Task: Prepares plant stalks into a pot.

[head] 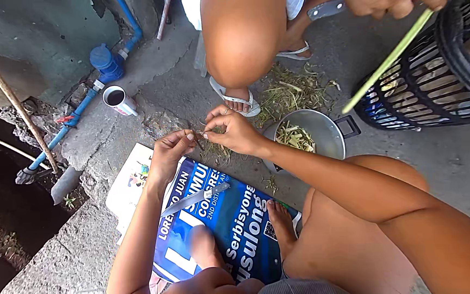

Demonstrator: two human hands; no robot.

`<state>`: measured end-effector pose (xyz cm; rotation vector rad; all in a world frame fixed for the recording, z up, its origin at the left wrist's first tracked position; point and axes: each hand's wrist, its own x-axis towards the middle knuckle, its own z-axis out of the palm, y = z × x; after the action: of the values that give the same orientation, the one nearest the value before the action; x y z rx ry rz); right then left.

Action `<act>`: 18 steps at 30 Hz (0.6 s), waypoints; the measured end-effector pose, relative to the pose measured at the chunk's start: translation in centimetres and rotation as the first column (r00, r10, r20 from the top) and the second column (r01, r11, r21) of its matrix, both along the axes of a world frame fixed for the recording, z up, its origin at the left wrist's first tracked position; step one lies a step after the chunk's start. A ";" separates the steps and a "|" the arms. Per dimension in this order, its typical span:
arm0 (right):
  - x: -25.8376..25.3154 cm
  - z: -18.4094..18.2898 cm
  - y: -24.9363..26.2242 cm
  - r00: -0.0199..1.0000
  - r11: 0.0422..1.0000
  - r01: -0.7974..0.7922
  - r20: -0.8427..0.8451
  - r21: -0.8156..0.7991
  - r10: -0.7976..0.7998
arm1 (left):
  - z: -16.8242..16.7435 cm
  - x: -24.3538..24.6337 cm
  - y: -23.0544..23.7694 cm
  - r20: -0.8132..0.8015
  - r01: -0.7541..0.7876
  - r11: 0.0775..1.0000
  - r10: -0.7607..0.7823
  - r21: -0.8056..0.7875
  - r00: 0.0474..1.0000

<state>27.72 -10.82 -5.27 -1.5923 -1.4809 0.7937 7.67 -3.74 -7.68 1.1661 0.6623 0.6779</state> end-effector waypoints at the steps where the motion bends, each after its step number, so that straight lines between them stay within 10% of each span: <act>1: 0.1 0.1 0.1 1.000 0.999 -0.008 -0.026 -0.034 0.007 | 0.0 0.0 0.0 -0.006 -0.005 1.000 0.005 -0.005 1.000; 18: 2.1 -0.2 1.1 0.995 0.998 0.062 0.073 -0.009 -0.062 | -0.3 -0.1 0.6 -0.044 -0.038 0.995 0.034 -0.092 0.998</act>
<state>29.83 -9.77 -5.44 -1.6831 -1.4731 0.7164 7.58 -3.17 -7.94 1.0870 0.7441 0.6476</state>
